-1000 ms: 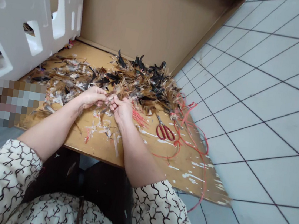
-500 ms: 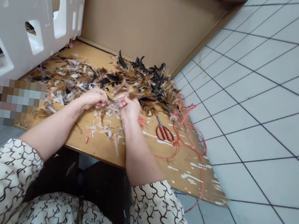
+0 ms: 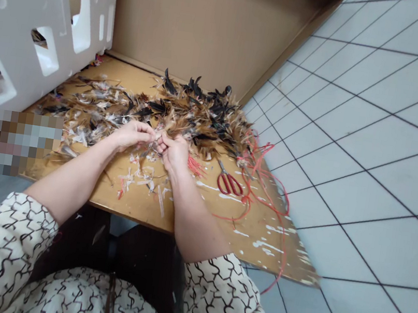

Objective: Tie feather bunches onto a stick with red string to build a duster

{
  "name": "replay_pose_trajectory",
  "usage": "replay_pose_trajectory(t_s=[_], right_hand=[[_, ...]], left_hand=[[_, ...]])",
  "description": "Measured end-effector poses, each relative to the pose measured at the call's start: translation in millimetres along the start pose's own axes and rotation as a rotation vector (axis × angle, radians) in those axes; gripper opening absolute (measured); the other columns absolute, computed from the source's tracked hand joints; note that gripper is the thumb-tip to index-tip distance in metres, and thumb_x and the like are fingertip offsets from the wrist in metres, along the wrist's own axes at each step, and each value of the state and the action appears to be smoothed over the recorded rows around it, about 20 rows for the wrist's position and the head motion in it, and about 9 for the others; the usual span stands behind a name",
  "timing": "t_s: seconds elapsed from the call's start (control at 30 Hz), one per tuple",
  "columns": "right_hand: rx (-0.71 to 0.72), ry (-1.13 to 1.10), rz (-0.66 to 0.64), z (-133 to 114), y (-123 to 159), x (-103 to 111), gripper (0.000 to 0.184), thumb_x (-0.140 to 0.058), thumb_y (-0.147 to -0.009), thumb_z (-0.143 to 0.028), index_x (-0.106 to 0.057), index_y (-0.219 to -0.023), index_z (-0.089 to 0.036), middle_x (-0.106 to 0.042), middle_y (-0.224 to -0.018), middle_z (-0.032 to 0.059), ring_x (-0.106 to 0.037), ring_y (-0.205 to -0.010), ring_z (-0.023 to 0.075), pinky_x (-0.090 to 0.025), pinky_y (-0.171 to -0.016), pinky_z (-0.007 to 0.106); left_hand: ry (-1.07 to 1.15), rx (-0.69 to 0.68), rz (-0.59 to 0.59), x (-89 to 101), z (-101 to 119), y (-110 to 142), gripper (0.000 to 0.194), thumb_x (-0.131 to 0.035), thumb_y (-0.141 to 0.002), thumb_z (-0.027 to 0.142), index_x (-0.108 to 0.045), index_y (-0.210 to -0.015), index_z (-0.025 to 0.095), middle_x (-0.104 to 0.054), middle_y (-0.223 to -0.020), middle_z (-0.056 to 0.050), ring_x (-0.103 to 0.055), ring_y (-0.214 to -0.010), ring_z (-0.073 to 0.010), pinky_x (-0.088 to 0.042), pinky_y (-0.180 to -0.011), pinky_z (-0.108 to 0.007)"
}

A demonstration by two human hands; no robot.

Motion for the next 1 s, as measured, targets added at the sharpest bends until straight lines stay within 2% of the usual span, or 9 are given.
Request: replay_pose_trajectory(t_s=[0.1, 0.2, 0.5, 0.77, 0.9, 1.0], right_hand=[[-0.011, 0.005, 0.011, 0.4, 0.2, -0.2, 0.022, -0.060, -0.068, -0.009, -0.047, -0.051, -0.015, -0.048, -0.039, -0.0048, -0.033, -0.034, 0.0031, -0.024, -0.036, 0.016], [-0.012, 0.004, 0.024, 0.6, 0.4, -0.8, 0.025, -0.063, -0.067, -0.010, -0.045, -0.050, -0.015, -0.046, -0.037, -0.0057, -0.031, -0.033, 0.0026, -0.023, -0.036, 0.016], [-0.011, -0.007, 0.077, 0.8, -0.2, 0.3, 0.025, -0.062, -0.066, -0.006, -0.045, -0.050, -0.015, -0.044, -0.035, -0.0062, -0.029, -0.031, 0.0020, -0.022, -0.034, 0.016], [0.003, -0.029, 0.118, -0.9, -3.0, 6.1, 0.025, -0.058, -0.067, -0.003, -0.044, -0.052, -0.017, -0.043, -0.037, -0.0064, -0.030, -0.032, 0.0028, -0.023, -0.035, 0.017], [0.082, -0.099, 0.239, -17.3, -5.6, 24.4, 0.029, -0.060, -0.067, -0.003, -0.039, -0.053, -0.018, -0.040, -0.039, -0.0081, -0.030, -0.035, 0.0023, -0.024, -0.037, 0.015], [0.063, -0.090, 0.196, -21.4, -5.0, 23.3, 0.025, -0.058, -0.069, -0.005, -0.042, -0.056, -0.018, -0.041, -0.041, -0.0074, -0.031, -0.036, 0.0031, -0.026, -0.038, 0.016]], left_hand=[[-0.050, -0.014, -0.054, -2.7, 0.5, 0.0, 0.002, -0.062, -0.055, 0.011, -0.061, -0.055, 0.013, -0.051, -0.043, 0.004, -0.036, -0.037, -0.0035, -0.025, -0.040, -0.018], [-0.076, -0.030, -0.089, -6.6, 3.0, 1.4, 0.006, -0.057, -0.056, 0.011, -0.057, -0.050, 0.013, -0.047, -0.040, 0.004, -0.035, -0.036, -0.0035, -0.025, -0.039, -0.018], [-0.003, 0.033, -0.062, -9.9, 3.3, 1.9, 0.009, -0.049, -0.053, 0.008, -0.049, -0.048, 0.016, -0.046, -0.038, 0.004, -0.033, -0.031, -0.0043, -0.021, -0.034, -0.017], [0.012, 0.069, -0.107, -11.3, 0.7, 2.1, 0.013, -0.050, -0.054, 0.006, -0.048, -0.045, 0.015, -0.044, -0.035, 0.003, -0.030, -0.029, -0.0031, -0.017, -0.032, -0.017], [0.020, 0.090, -0.057, -1.3, -3.6, 2.2, 0.013, -0.049, -0.051, 0.004, -0.049, -0.044, 0.015, -0.045, -0.035, 0.003, -0.029, -0.028, -0.0037, -0.017, -0.032, -0.018], [0.072, 0.033, 0.002, 3.5, 0.5, 1.8, 0.010, -0.051, -0.051, 0.006, -0.052, -0.046, 0.014, -0.046, -0.036, 0.003, -0.030, -0.029, -0.0034, -0.020, -0.033, -0.018]])
Point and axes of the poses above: each hand's wrist, its own y-axis away from the middle knuckle, its own x-axis out of the back of the hand, z = x × y, the point moved 6 cm from there along -y, towards the middle knuckle
